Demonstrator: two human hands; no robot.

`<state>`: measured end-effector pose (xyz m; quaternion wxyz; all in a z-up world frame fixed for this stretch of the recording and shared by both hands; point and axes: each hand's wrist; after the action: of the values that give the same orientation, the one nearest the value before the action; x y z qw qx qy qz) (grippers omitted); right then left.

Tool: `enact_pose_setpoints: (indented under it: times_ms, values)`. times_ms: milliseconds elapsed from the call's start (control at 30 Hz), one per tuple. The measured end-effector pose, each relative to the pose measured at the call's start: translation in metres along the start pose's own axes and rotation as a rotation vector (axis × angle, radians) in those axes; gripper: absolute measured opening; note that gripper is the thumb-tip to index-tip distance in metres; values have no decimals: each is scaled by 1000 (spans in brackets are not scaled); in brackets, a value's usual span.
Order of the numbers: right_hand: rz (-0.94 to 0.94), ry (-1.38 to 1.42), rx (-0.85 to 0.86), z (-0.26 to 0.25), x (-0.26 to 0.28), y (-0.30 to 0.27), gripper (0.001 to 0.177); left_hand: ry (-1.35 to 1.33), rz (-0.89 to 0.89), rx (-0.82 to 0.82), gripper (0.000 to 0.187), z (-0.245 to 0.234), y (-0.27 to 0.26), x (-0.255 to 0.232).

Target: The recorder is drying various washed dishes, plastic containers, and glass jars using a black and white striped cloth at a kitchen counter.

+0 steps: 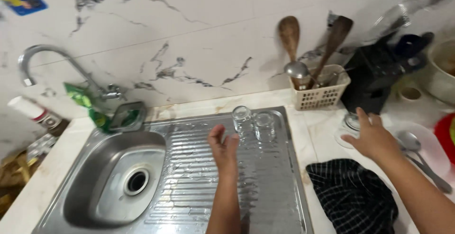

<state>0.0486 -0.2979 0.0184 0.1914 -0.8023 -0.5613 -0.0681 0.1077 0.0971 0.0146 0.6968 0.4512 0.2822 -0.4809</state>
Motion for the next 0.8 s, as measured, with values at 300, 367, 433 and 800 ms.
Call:
enact_pose_setpoints:
  times_ms: [300, 367, 433, 800]
  values:
    - [141, -490, 415, -19, 27, -116, 85, 1166, -103, 225, 77, -34, 40, 89]
    - [237, -473, 704, -15, 18, -119, 84, 1277, -296, 202, 39, -42, 47, 103]
    - [209, -456, 683, 16, -21, -105, 84, 1225, -153, 238, 33, -59, 58, 141]
    - [-294, 36, -306, 112, -130, -129, 42, 68, -390, -33, 30, -48, 1, 69]
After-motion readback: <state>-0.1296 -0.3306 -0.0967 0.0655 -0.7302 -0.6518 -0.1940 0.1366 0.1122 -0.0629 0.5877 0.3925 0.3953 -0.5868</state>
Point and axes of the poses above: each hand's wrist, its own y-axis towards the middle knuckle, its own z-axis out of the palm, x = y × z, and after that the axes turned 15 degrees about x, right-handed
